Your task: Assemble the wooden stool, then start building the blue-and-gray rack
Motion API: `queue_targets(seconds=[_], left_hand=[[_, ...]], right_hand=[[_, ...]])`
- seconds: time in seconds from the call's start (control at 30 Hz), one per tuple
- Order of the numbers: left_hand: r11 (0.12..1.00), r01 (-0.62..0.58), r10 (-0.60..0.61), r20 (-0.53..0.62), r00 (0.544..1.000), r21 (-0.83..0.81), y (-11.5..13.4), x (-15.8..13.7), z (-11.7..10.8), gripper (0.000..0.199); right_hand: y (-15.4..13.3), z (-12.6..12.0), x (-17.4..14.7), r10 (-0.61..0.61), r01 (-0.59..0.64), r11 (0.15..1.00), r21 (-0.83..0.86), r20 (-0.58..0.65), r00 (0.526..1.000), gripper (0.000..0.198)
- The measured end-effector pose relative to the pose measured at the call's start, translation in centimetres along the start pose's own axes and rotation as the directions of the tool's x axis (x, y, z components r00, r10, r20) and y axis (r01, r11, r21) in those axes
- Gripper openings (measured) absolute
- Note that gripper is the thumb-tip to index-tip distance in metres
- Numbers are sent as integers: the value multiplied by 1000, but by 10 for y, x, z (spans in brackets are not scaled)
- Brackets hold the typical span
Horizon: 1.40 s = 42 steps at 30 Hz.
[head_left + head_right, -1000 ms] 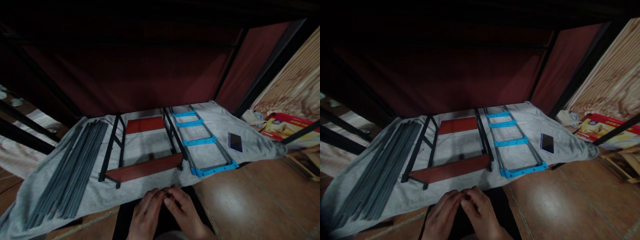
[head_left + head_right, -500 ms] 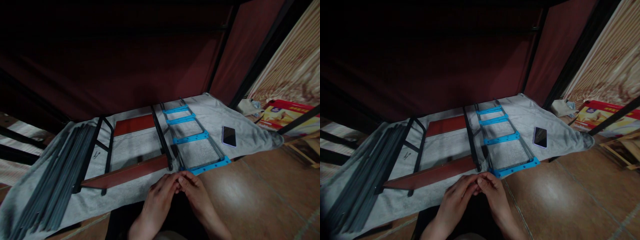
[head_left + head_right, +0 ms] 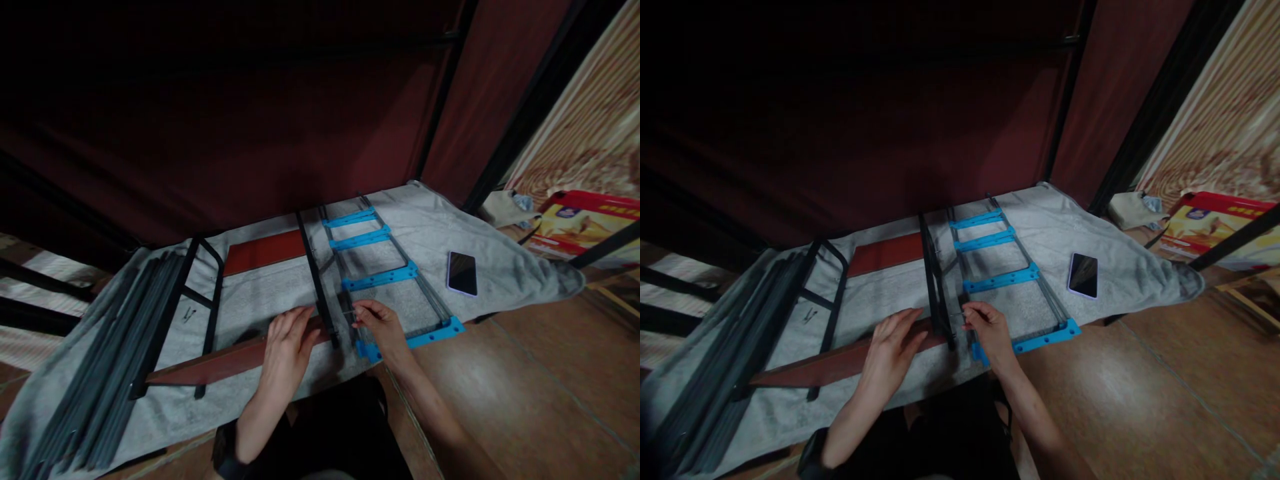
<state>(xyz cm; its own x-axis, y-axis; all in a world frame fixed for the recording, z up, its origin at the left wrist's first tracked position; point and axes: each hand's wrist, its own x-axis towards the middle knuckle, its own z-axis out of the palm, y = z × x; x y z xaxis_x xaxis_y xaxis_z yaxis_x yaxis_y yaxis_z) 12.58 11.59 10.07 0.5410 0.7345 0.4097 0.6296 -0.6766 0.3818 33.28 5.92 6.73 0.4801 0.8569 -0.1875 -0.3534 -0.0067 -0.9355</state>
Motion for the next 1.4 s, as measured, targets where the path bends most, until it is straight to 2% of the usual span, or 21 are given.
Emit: queue_targets(seconds=[0.17, 0.43, 0.6, 1.1, 1.4], left_hand=[[999, 5, -8, 61, 998, 45, 0, 0, 12, 32], [991, -50, 39, 95, 995, 121, 6, 6, 9, 31], [984, -67, 52, 95, 994, 168, 7, 7, 9, 31], [994, 9, -25, 146, 989, 112, 5, 11, 4, 26], [989, 66, -89, 173, 981, 133, 10, 12, 3, 24]], right_hand=[[13, 14, 5, -17, 15, 1000, 23, 69, 997, 31], [17, 26, 6, -53, 44, 996, 78, 116, 992, 25], [22, 30, 4, -95, 92, 995, 25, 182, 979, 21], [28, 35, 5, -146, 159, 984, -86, 146, 979, 21], [34, 31, 7, -177, 226, 942, -250, 203, 963, 24]])
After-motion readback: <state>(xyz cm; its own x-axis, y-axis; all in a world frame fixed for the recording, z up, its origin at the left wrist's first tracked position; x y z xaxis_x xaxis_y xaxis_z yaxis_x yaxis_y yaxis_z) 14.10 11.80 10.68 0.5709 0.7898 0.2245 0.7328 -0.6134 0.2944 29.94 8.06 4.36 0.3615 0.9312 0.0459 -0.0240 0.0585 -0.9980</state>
